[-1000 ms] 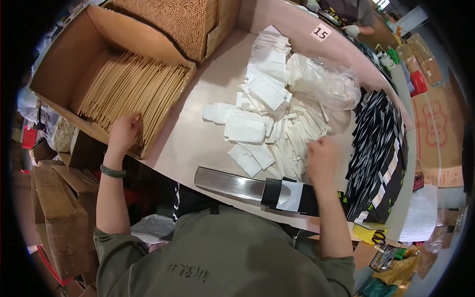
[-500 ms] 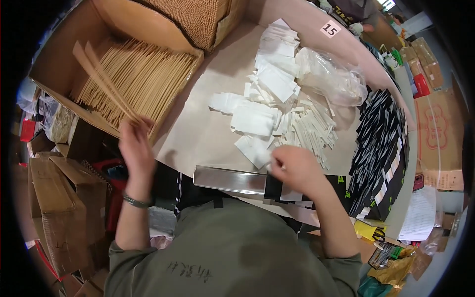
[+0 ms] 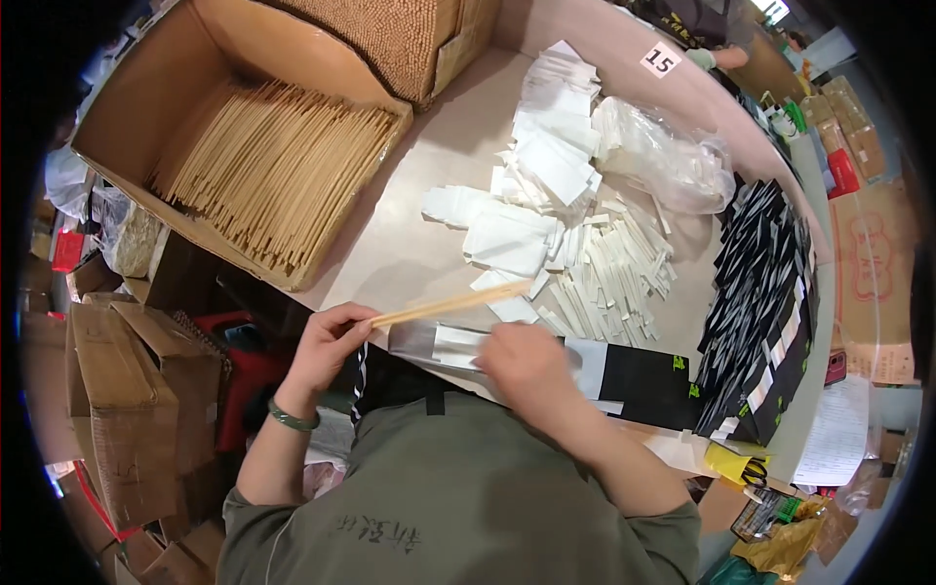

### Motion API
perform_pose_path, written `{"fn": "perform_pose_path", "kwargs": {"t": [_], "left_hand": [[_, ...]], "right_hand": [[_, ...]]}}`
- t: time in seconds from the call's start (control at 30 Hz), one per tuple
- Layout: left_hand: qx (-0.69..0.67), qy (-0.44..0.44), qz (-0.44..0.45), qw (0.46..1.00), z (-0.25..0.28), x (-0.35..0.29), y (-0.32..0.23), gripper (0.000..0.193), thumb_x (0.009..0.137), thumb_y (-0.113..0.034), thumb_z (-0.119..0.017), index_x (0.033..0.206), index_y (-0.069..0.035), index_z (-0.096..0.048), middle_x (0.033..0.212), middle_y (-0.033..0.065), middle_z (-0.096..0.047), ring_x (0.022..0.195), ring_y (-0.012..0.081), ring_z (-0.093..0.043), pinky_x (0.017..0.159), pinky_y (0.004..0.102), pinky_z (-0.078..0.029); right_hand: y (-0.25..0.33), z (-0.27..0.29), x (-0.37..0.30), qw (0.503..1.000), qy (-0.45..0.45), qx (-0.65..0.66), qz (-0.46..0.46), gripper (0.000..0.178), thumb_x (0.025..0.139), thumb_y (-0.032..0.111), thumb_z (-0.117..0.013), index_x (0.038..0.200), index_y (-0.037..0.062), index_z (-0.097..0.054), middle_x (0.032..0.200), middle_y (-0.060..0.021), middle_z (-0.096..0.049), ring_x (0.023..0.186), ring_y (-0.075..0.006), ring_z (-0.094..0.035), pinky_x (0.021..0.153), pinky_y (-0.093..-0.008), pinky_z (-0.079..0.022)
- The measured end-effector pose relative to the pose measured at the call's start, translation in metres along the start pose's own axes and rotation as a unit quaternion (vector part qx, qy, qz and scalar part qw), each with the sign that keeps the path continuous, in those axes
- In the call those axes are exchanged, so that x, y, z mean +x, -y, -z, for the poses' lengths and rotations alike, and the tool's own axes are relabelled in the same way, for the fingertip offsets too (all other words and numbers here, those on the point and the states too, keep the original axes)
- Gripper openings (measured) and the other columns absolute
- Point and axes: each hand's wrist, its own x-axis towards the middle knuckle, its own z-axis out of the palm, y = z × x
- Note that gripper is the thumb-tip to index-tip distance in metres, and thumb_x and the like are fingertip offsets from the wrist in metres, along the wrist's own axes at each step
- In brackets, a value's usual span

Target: Manually placing wooden sticks into individual paper or plastic packaging sleeves on an assembly line.

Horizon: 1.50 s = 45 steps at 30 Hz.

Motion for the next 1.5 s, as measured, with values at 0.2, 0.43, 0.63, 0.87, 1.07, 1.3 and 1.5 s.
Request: {"fn": "perform_pose_path", "kwargs": {"t": [0.2, 0.43, 0.63, 0.87, 1.07, 1.3, 1.5], "left_hand": [[0.158, 0.053, 0.027, 0.986, 0.007, 0.002, -0.002, 0.008, 0.092, 0.001, -0.062, 0.097, 0.006, -0.067, 0.088, 0.0062, -0.069, 0.077, 0.0116, -0.063, 0.073, 0.0236, -0.051], [0.347, -0.030, -0.202, 0.915, -0.109, 0.037, -0.012, 0.023, 0.082, 0.002, -0.070, 0.104, -0.002, -0.067, 0.092, 0.0100, -0.065, 0.086, 0.0231, -0.065, 0.075, 0.0319, -0.053], [0.191, 0.200, -0.104, 0.955, -0.146, 0.029, -0.031, 0.041, 0.080, -0.009, -0.072, 0.119, -0.003, -0.059, 0.112, 0.0153, -0.061, 0.097, 0.0259, -0.062, 0.086, 0.0355, -0.051], [0.568, 0.115, -0.362, 0.730, -0.099, 0.046, -0.029, 0.057, 0.061, -0.011, -0.083, 0.111, -0.004, -0.056, 0.099, 0.0134, -0.062, 0.086, 0.0294, -0.061, 0.074, 0.0400, -0.050], [0.429, 0.090, -0.133, 0.889, -0.110, 0.050, -0.038, 0.034, 0.066, -0.013, -0.079, 0.090, -0.003, -0.057, 0.070, 0.0089, -0.059, 0.061, 0.0227, -0.056, 0.060, 0.0336, -0.046], [0.189, 0.437, -0.212, 0.854, -0.163, 0.023, -0.039, 0.046, 0.073, -0.015, -0.075, 0.111, 0.001, -0.055, 0.111, 0.0244, -0.057, 0.098, 0.0349, -0.061, 0.087, 0.0374, -0.049], [0.299, 0.286, 0.035, 0.910, -0.145, 0.025, -0.045, 0.044, 0.072, -0.011, -0.072, 0.111, 0.000, -0.055, 0.093, 0.0163, -0.065, 0.082, 0.0316, -0.063, 0.076, 0.0360, -0.052]], "right_hand": [[-0.020, 0.028, -0.046, 0.999, -0.031, -0.007, -0.004, 0.034, 0.066, 0.017, -0.082, 0.081, 0.0015, -0.055, 0.127, -0.0211, -0.055, 0.112, -0.0401, -0.053, 0.093, -0.0468, -0.045], [-0.013, 0.015, -0.034, 0.995, -0.041, -0.033, -0.082, 0.040, 0.066, 0.020, -0.082, 0.091, -0.0001, -0.057, 0.130, -0.0256, -0.052, 0.116, -0.0422, -0.052, 0.097, -0.0463, -0.044], [-0.017, 0.011, -0.037, 0.994, -0.080, -0.015, -0.079, 0.047, 0.067, 0.018, -0.078, 0.106, 0.0001, -0.058, 0.115, -0.0230, -0.055, 0.104, -0.0401, -0.055, 0.091, -0.0449, -0.045], [-0.020, 0.060, -0.046, 0.999, -0.023, -0.001, -0.025, 0.041, 0.069, 0.016, -0.075, 0.109, 0.0139, -0.067, 0.098, -0.0165, -0.058, 0.089, -0.0351, -0.060, 0.075, -0.0439, -0.050], [-0.117, 0.231, -0.115, 0.934, -0.167, -0.174, -0.263, 0.013, 0.081, 0.018, -0.072, 0.088, 0.0075, -0.069, 0.113, -0.0142, -0.062, 0.111, -0.0273, -0.059, 0.091, -0.0388, -0.048], [-0.058, 0.066, -0.111, 0.982, 0.006, 0.133, -0.134, 0.041, 0.074, 0.027, -0.078, 0.098, -0.0013, -0.061, 0.132, -0.0247, -0.051, 0.126, -0.0401, -0.047, 0.104, -0.0461, -0.040], [-0.025, 0.069, -0.080, 0.983, -0.043, -0.060, -0.166, 0.035, 0.076, 0.031, -0.077, 0.083, 0.0013, -0.058, 0.103, -0.0203, -0.062, 0.092, -0.0381, -0.061, 0.072, -0.0438, -0.049]]}}
